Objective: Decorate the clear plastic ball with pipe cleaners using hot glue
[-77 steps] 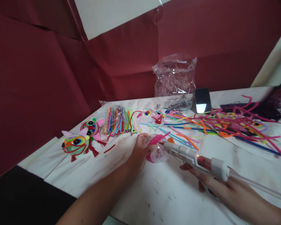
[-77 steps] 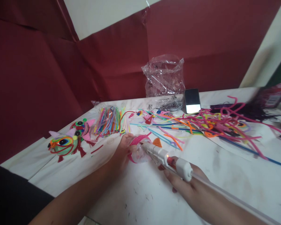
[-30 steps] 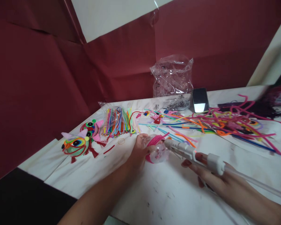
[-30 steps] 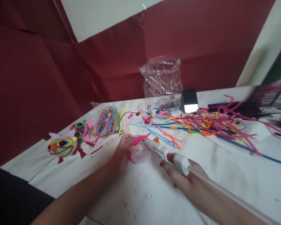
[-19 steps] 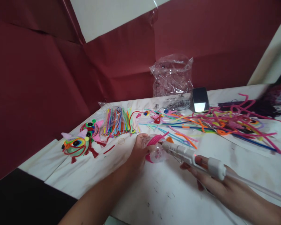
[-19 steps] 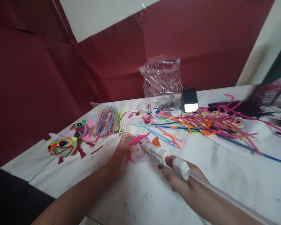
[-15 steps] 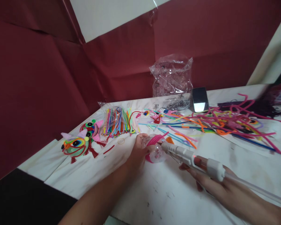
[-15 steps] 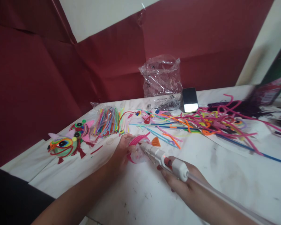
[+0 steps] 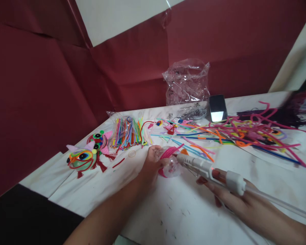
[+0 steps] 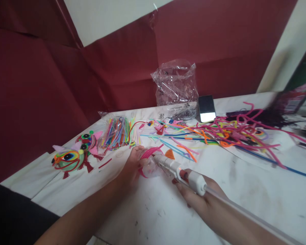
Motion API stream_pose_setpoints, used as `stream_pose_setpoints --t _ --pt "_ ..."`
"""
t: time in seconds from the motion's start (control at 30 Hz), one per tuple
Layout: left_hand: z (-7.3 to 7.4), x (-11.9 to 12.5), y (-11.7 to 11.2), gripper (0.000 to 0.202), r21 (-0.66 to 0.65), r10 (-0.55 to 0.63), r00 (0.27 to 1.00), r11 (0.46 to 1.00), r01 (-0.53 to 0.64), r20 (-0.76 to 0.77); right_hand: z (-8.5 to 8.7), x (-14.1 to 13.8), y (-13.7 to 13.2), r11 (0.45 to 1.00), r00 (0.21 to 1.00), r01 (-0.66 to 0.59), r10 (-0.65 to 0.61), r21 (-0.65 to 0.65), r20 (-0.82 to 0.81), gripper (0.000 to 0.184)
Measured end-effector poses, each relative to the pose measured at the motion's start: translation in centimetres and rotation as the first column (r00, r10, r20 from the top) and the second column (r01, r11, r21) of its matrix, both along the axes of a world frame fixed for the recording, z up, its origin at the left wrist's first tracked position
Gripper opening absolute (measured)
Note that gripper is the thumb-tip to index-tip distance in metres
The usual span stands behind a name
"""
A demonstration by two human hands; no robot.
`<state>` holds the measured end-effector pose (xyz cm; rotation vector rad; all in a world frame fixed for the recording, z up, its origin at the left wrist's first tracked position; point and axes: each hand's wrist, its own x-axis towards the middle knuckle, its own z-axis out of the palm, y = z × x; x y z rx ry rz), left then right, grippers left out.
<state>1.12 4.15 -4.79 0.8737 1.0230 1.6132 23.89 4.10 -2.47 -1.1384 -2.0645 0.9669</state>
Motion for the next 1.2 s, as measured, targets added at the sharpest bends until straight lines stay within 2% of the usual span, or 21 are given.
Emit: stream_pose_setpoints --t 0.1,0.23,0.33,0.43,0.67,0.8,0.93,1.07,1.2 --pt "0.1 0.0 -0.1 0.049 -0.007 -0.012 1.0 1.0 0.012 -0.01 0.0 -0.1 -0.1 0.997 0.997 0.079 -0.079 -0.005 -0.011 0.051" --pt "-0.2 -0.2 0.1 0.05 -0.016 -0.007 1.0 1.0 0.006 -0.014 -0.5 0.1 -0.1 0.999 1.0 0.027 -0.027 -0.035 -0.013 0.047" --pt "-0.4 -0.3 0.2 0.052 -0.013 0.0 1.0 1.0 0.0 -0.013 -1.3 0.5 0.1 0.997 0.999 0.032 -0.032 -0.068 -0.003 0.05" --pt "-0.5 -0.3 0.2 0.051 -0.013 0.001 1.0 1.0 -0.002 -0.013 -1.8 1.0 0.3 0.999 1.0 0.003 -0.003 -0.049 0.011 0.05" --pt "-0.3 -0.2 0.2 0.05 -0.003 0.006 1.0 1.0 -0.006 -0.007 -1.0 0.7 0.1 0.998 1.0 0.012 -0.013 -0.055 -0.007 0.052" --pt "-0.3 -0.1 0.2 0.05 -0.006 0.003 1.0 1.0 -0.003 -0.002 -1.3 0.2 0.1 0.997 0.997 0.065 -0.068 -0.046 -0.048 0.053" --pt "-0.4 -0.1 0.2 0.051 -0.017 0.015 1.0 1.0 -0.015 -0.012 -1.3 0.1 -0.1 0.998 0.996 0.038 -0.041 -0.044 -0.075 0.05" --pt "-0.4 -0.1 0.2 0.051 -0.01 0.007 1.0 1.0 -0.007 -0.016 -1.2 0.2 0.0 0.997 0.996 0.064 -0.066 -0.034 -0.056 0.051" --pt "-0.1 0.0 0.0 0.05 -0.028 0.009 1.0 1.0 -0.009 -0.028 -1.9 0.4 0.3 0.999 0.998 0.007 -0.011 -0.049 -0.069 0.046"
